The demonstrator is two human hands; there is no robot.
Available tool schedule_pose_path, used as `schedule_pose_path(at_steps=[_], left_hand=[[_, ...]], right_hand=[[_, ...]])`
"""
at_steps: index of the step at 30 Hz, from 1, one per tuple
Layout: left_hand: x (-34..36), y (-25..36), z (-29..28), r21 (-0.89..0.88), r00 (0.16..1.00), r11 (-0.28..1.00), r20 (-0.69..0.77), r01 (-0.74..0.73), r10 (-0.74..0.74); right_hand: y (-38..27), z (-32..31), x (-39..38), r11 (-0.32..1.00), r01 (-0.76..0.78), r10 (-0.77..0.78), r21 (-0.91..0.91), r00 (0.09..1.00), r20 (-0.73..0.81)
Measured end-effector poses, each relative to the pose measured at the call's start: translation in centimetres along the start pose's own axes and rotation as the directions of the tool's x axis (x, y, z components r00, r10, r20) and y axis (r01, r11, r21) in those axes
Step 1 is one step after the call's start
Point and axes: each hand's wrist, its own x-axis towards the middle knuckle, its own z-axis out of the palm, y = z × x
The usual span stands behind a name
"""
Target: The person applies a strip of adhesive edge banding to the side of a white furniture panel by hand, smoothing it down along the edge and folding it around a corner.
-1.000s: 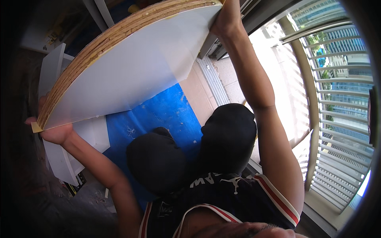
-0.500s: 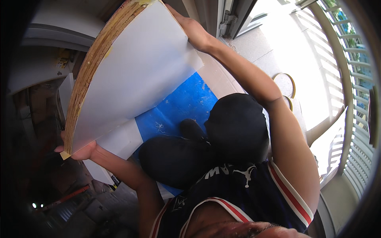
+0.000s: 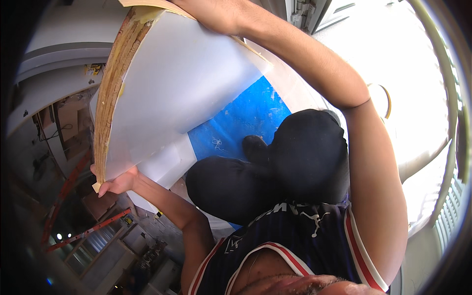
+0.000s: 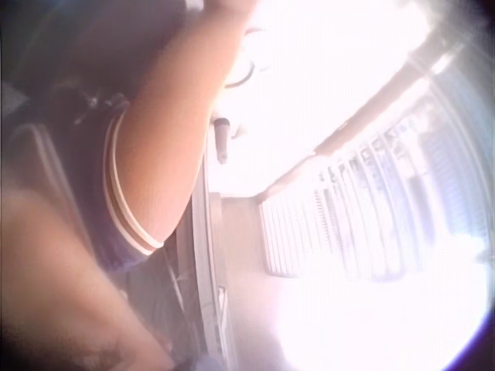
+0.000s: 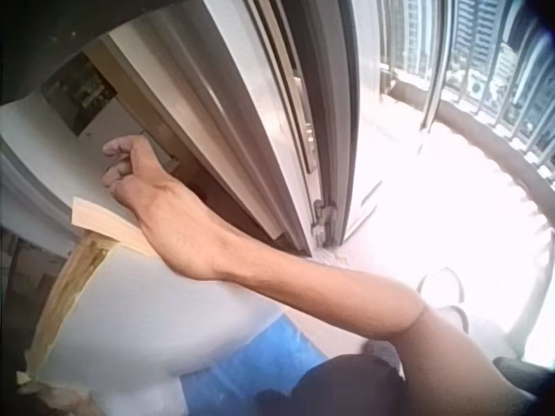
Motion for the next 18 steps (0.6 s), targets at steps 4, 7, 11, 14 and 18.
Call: schedule_pose_path(at_steps=[4,7,11,14,18], left_hand=[[0.1,-0.1,-0.7,-0.106,0.983,0.994,0.185,0.031,-0.011],[0.4,-0.2,0.0,-0.080,0.981,0.997,0.193,0.015,0.000],[0.4,-0.4,1.8,0.067,0.999,0.998,0.050,-0.013,0.010],[0.1,0.0,2.8,0.097,1.000,0.995,0.029,0.001,-0.004],[0.0,0.4,3.6,0.062,0.997,0.997,0.063,0.038,-0.042]], right_hand=[[1.5,1.3,-3.4,0.942,-0.151,0.135,-0.299,0.988,-0.076],[1.5,0.7,-4.0,0.976,-0.153,0.170,-0.153,0.980,0.105],[-0.1,-0.4,-2.0,0.964,-0.210,0.197,0.161,0.976,0.091],[-1.1,-1.1,-1.3,0.920,-0.180,0.170,0.347,0.984,0.061],[0.3,-0.7,-3.7,0.859,-0.207,0.240,0.468,0.971,-0.010]])
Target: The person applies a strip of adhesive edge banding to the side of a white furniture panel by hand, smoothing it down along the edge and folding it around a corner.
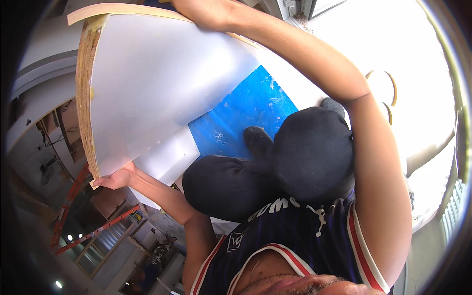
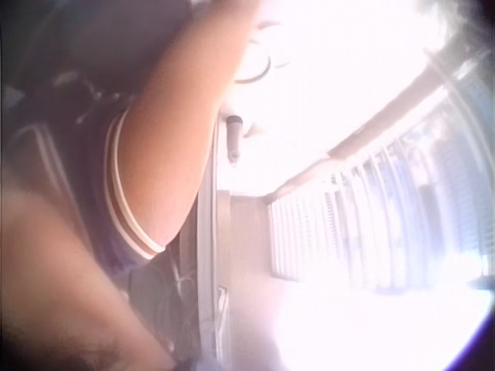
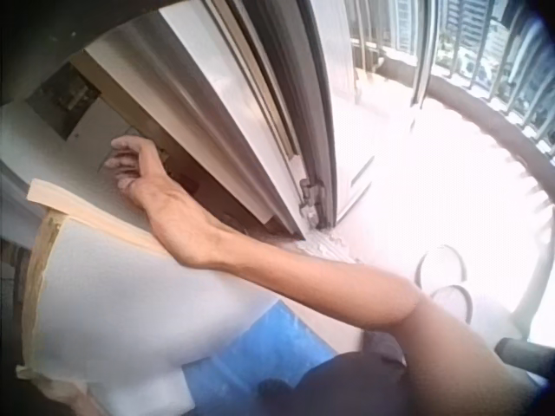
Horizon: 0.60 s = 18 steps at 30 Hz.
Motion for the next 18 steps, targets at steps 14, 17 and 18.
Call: schedule_pose_path(at_steps=[14,17,18], left_hand=[[-0.3,0.3,1.9,0.057,1.000,0.998,-0.024,-0.018,0.019],[-0.3,0.4,1.8,0.082,0.999,0.996,-0.025,-0.017,0.020],[-0.3,0.4,1.8,0.085,0.999,0.996,0.018,-0.038,0.036]], right_hand=[[3.2,-1.6,-2.9,0.987,-0.114,0.112,-0.113,0.993,-0.024],[2.5,-1.8,-2.2,0.994,-0.057,0.060,-0.095,0.998,0.020],[2.4,-2.2,-2.4,0.994,-0.044,0.049,-0.104,0.998,0.047]])
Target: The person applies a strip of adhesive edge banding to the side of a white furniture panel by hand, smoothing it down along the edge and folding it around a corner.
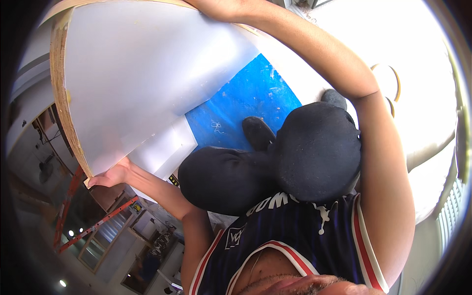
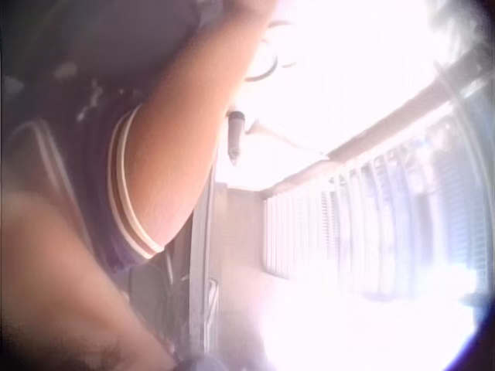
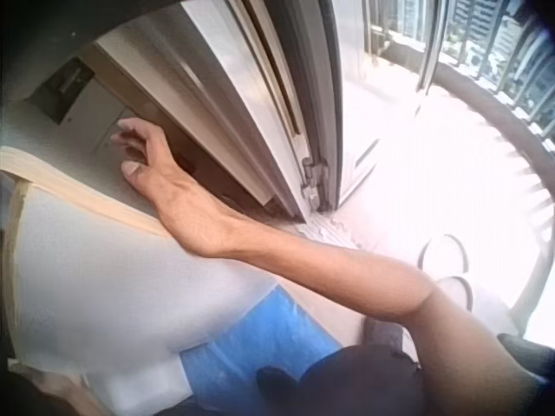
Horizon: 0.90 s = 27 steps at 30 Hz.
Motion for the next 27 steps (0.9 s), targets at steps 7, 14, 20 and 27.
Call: schedule_pose_path(at_steps=[7,14,20,27], left_hand=[[0.0,0.0,0.6,-0.033,0.998,0.999,-0.060,0.001,-0.003],[0.4,-0.3,-0.4,0.014,0.998,0.999,-0.046,-0.030,0.031],[0.9,-0.5,0.6,0.061,0.986,0.985,-0.039,-0.159,0.161],[-0.2,-1.5,0.2,0.097,0.963,0.975,-0.168,-0.198,0.212]], right_hand=[[7.0,-1.3,-5.3,0.975,-0.219,0.220,0.041,0.975,-0.027],[4.5,-5.6,-16.6,0.890,-0.438,0.435,-0.127,0.899,-0.056],[5.0,-3.3,-21.9,0.636,-0.485,0.499,-0.600,0.852,-0.159],[2.2,-1.5,-20.1,0.621,-0.594,0.575,-0.511,0.789,-0.217]])
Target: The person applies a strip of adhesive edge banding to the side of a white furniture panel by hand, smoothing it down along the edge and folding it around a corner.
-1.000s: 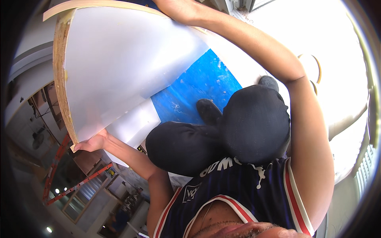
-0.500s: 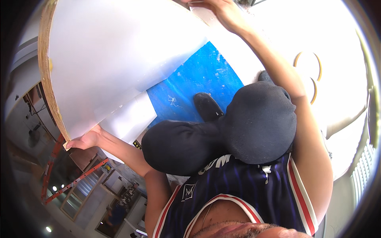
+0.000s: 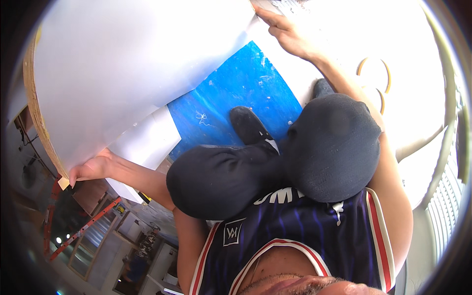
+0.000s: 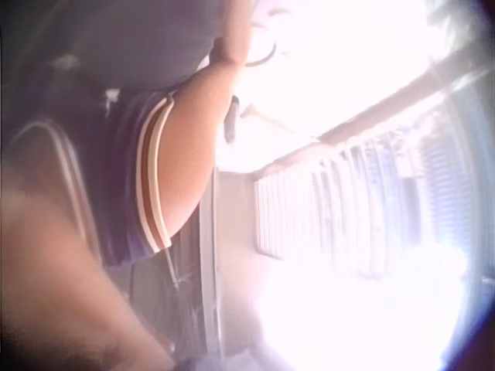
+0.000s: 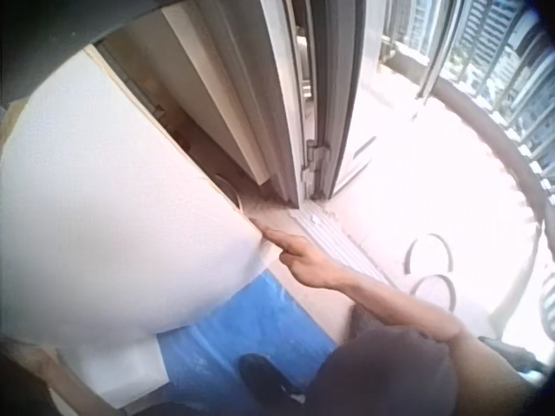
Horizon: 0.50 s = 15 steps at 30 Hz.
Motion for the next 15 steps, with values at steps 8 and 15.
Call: schedule_pose_path(at_steps=[8,15], left_hand=[[-0.1,0.0,-1.2,-0.051,0.985,0.998,0.164,-0.044,0.052],[0.3,0.2,-0.2,-0.052,0.964,0.990,0.228,-0.129,0.137]], right_hand=[[6.9,3.3,-2.5,0.988,-0.092,0.090,-0.121,0.996,-0.023],[15.1,3.9,-0.7,0.961,-0.212,0.227,-0.177,0.971,0.074]])
